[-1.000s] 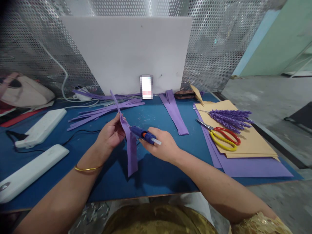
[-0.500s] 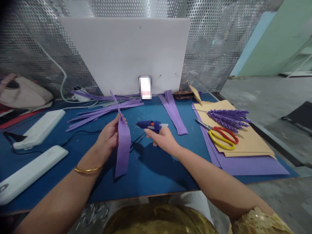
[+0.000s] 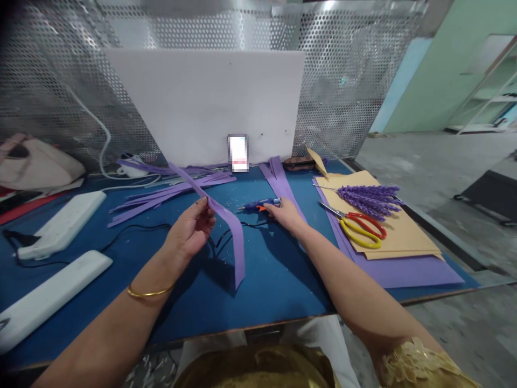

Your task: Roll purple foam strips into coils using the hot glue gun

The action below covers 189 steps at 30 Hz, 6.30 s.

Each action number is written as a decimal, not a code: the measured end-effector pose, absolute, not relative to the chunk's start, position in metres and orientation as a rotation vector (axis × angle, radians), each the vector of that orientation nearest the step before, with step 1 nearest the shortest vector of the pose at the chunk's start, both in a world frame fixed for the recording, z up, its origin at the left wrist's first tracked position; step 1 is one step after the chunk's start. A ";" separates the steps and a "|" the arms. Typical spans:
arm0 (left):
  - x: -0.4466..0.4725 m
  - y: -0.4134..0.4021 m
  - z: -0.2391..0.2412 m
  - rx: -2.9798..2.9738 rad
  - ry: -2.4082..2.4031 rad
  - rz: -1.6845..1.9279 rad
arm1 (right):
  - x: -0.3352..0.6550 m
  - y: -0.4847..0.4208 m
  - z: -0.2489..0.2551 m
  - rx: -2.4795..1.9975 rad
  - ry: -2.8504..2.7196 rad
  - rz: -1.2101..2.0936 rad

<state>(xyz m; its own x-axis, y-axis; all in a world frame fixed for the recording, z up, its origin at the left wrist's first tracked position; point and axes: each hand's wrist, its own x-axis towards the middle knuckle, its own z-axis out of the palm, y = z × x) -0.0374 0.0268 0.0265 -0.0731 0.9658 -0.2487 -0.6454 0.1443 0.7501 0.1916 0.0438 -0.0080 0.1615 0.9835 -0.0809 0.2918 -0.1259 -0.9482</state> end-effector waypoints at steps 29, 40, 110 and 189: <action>-0.024 0.017 0.010 0.939 0.935 1.460 | 0.164 0.009 0.002 -1.031 -1.514 0.781; -0.020 0.010 0.013 0.977 0.888 1.366 | 0.164 0.013 0.000 -0.975 -1.343 0.880; -0.036 0.006 0.015 2.100 1.378 1.271 | 0.167 0.004 0.005 -0.806 -1.782 0.474; -0.035 0.007 0.018 2.038 1.325 0.942 | 0.171 0.015 -0.001 -0.895 -1.754 0.766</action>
